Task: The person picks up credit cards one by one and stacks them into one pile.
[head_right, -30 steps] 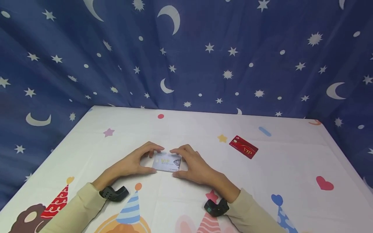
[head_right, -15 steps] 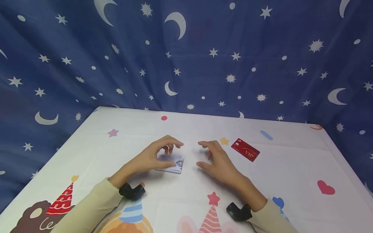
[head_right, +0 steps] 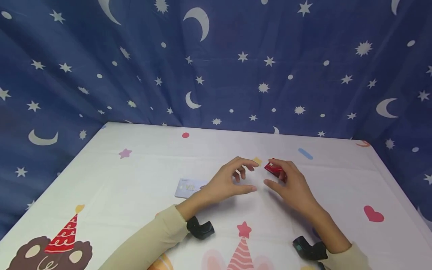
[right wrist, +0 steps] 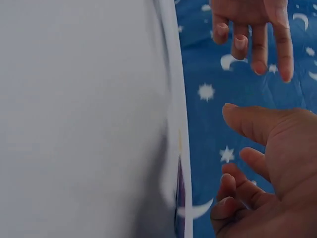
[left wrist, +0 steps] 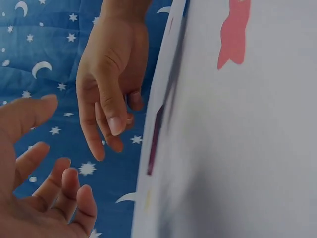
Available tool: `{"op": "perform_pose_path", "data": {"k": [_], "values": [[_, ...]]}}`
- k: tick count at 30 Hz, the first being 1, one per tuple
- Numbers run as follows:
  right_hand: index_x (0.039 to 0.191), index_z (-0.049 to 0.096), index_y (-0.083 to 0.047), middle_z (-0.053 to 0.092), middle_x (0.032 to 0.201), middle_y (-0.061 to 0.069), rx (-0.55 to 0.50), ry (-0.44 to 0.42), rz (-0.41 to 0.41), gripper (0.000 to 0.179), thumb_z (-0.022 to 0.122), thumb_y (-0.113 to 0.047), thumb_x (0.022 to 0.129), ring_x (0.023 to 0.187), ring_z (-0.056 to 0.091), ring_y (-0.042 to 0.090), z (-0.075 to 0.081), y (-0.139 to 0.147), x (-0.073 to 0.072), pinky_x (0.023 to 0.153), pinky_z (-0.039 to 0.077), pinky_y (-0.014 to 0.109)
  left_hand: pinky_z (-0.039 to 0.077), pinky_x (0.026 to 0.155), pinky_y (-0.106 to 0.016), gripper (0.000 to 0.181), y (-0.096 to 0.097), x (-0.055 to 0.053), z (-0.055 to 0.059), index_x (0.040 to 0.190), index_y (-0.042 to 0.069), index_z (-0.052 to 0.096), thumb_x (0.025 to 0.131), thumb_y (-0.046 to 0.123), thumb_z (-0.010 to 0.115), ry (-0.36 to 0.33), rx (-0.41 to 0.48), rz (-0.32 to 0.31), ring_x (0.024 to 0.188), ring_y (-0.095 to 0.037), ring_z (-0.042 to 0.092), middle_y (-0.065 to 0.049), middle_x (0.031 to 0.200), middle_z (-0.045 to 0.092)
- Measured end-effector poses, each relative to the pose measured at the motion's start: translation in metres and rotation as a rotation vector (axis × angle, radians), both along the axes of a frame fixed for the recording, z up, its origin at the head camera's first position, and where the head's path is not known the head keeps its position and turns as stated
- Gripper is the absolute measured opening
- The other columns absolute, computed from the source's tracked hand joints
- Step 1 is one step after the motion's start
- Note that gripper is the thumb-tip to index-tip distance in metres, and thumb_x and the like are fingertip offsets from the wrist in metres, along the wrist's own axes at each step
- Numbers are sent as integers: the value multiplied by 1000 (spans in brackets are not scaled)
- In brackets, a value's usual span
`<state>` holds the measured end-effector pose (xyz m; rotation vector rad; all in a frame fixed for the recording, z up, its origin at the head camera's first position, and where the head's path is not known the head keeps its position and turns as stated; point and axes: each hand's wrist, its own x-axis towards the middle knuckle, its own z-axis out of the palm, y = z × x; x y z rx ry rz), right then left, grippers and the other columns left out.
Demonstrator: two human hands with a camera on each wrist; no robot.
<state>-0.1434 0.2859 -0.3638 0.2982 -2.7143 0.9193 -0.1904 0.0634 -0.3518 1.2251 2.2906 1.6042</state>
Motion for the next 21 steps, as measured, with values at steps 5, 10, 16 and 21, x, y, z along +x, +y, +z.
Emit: {"op": "perform_pose_path", "data": {"k": [5,10,16,21], "values": [[131,51,-4,55,107,16,9,-14,-64,60,79,-14,79,79,49,23,-6,18,-2,60,45,22,42,65,-17,51,25,-1,-11,126,13,57,80,14,79,-79,9,81,80,-13,52,-3,105,59],[130,52,-3,55,112,20,35,-8,-138,59,79,-14,79,83,50,25,-10,29,-4,61,47,24,42,65,-15,50,47,-1,-25,125,11,58,80,13,79,-115,16,90,75,-9,50,-7,105,59],[130,51,1,50,121,28,41,-43,-237,63,80,-22,78,103,42,42,-22,36,-7,77,47,58,41,65,-14,49,62,-8,-36,124,11,58,79,14,79,-107,33,114,75,-10,50,-7,104,59],[131,49,4,49,123,31,52,-59,-270,68,80,-24,78,111,36,48,-29,40,-9,79,41,64,39,65,-12,50,65,-15,-41,123,12,58,78,11,80,-18,-9,160,73,-9,48,-5,101,56]]}}
